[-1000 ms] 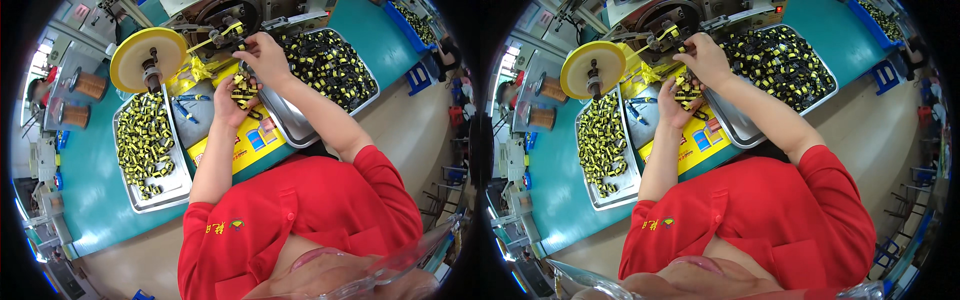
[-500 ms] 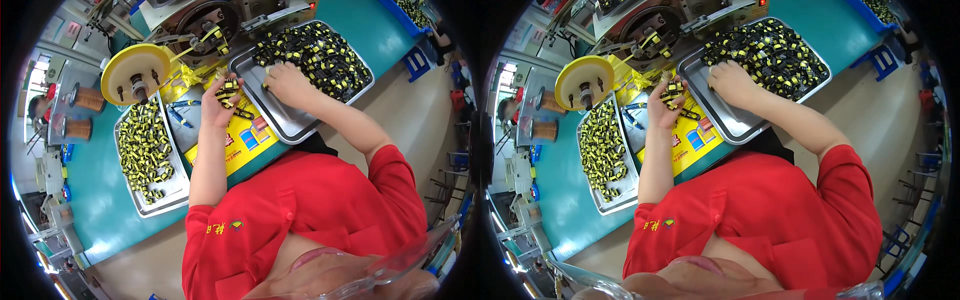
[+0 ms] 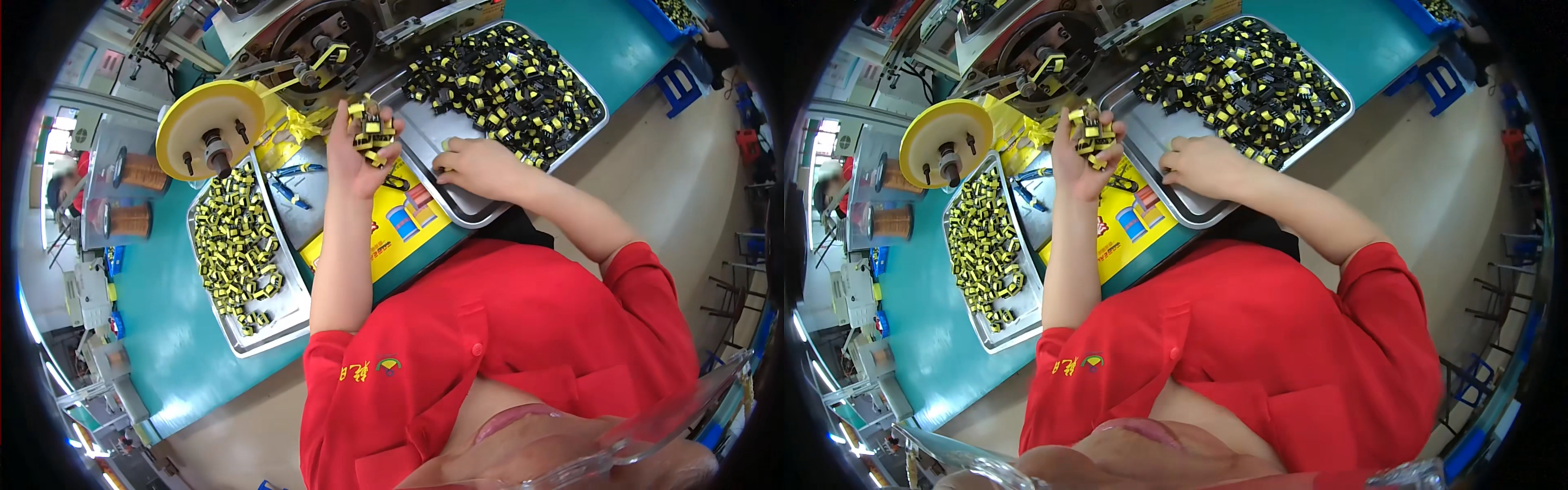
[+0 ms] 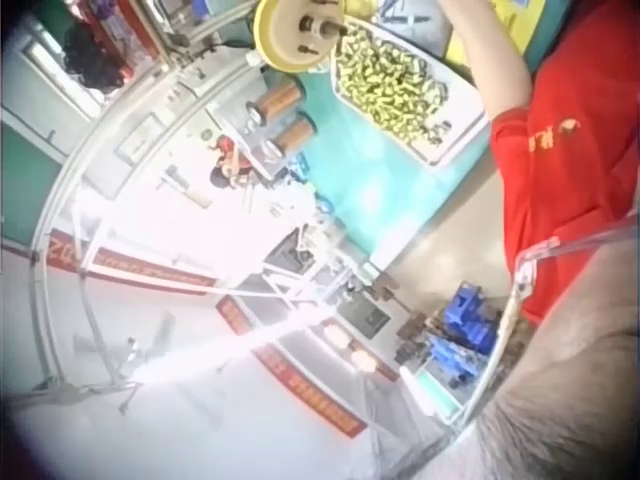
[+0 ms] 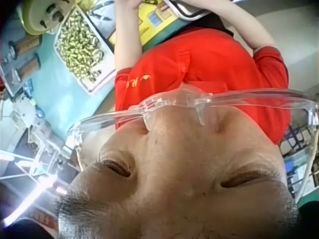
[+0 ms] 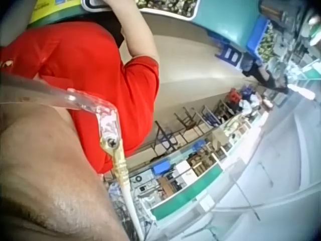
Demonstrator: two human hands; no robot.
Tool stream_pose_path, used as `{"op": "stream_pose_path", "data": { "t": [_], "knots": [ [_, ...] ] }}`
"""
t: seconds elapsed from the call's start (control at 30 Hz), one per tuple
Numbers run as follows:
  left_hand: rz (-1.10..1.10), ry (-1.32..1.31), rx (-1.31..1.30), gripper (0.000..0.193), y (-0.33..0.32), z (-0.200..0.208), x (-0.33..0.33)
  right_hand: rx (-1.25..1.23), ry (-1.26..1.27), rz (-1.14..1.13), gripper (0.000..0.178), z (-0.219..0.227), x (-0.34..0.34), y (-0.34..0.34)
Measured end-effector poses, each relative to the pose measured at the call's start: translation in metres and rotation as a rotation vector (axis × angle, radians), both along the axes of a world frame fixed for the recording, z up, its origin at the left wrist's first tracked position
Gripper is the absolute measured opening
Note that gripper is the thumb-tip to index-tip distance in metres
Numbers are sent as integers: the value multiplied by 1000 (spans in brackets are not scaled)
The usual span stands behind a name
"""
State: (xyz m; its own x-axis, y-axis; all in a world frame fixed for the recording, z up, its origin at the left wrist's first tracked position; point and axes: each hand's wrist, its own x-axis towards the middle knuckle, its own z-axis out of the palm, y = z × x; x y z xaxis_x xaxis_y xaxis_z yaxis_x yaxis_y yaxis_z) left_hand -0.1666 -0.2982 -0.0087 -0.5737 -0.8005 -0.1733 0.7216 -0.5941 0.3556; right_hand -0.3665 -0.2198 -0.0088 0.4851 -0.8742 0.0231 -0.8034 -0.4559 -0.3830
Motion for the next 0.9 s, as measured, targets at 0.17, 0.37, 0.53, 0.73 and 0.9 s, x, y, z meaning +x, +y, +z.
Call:
{"op": "stream_pose_path", "data": {
  "t": [0.17,0.37,0.53,0.73,0.9],
  "knots": [
    [83,-133,55,35,9,-21,19,-15,141,85,37,11,-9,7],
    [74,-111,47,36,6,-25,22,-41,228,186,49,21,-8,-3],
    [86,-74,40,35,6,-25,23,-63,158,317,38,12,-12,-13],
    [88,-118,30,31,7,-22,19,7,-431,117,22,19,13,-46],
    [77,-69,13,31,7,-28,22,-380,-665,-154,25,30,60,-75]
  ]
}}
